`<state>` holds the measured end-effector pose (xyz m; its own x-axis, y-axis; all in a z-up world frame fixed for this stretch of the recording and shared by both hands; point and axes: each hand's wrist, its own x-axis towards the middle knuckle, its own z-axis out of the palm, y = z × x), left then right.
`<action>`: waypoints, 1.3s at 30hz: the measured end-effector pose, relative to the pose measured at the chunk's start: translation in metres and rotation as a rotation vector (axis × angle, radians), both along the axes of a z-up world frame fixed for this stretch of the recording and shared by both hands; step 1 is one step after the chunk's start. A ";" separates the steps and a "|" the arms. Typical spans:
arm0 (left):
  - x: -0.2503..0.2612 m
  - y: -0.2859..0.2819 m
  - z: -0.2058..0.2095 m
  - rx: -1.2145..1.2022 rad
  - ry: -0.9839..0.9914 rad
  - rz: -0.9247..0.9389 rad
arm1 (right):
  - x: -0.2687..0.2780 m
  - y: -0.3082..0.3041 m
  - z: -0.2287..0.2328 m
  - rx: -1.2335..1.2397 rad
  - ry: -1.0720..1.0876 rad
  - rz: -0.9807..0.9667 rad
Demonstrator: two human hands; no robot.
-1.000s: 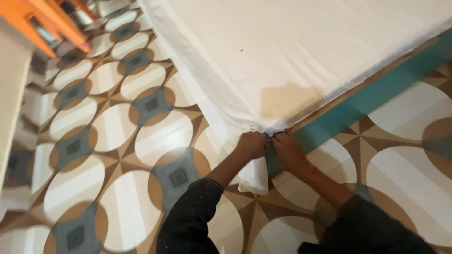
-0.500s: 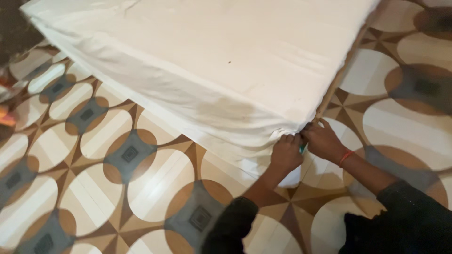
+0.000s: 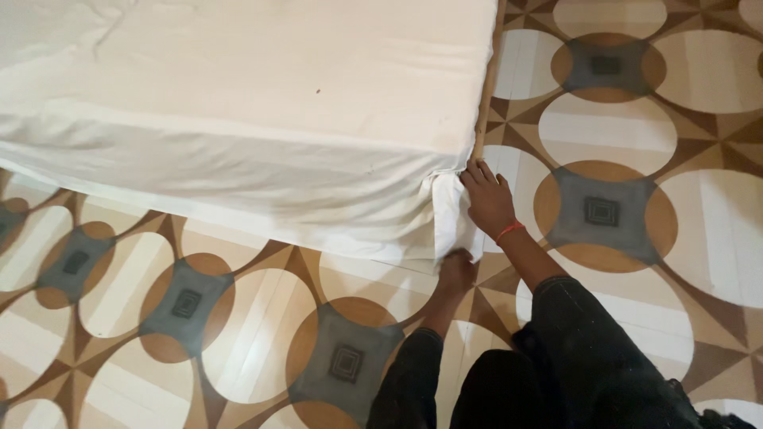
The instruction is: The person tucks a white fitted sheet under the mattress of a single bed. They work along the side and corner edges, pulling and smoothing the fabric to secure it around the mattress.
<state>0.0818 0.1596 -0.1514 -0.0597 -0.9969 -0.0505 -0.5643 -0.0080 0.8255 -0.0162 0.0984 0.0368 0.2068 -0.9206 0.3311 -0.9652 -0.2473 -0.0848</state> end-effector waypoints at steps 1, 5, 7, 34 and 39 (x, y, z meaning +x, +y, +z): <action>0.007 -0.006 -0.006 -0.039 -0.005 0.071 | 0.000 0.001 0.002 0.021 -0.026 -0.001; 0.035 -0.029 -0.004 -0.434 -0.078 0.297 | 0.002 0.001 0.005 0.028 -0.067 0.022; 0.050 -0.035 0.021 -0.349 -0.212 0.325 | 0.001 0.000 0.005 -0.060 -0.120 0.065; 0.076 -0.102 0.193 -0.784 -0.111 -0.170 | -0.041 -0.055 0.050 0.076 0.008 0.320; 0.089 -0.111 0.181 -0.897 -0.047 -0.295 | -0.040 -0.058 0.039 0.026 0.147 0.310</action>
<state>0.1711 0.0488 0.0301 -0.3335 -0.6099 0.7189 -0.4748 0.7674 0.4309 -0.0566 0.0408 0.0762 0.5215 -0.8145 0.2542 -0.8470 -0.5300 0.0396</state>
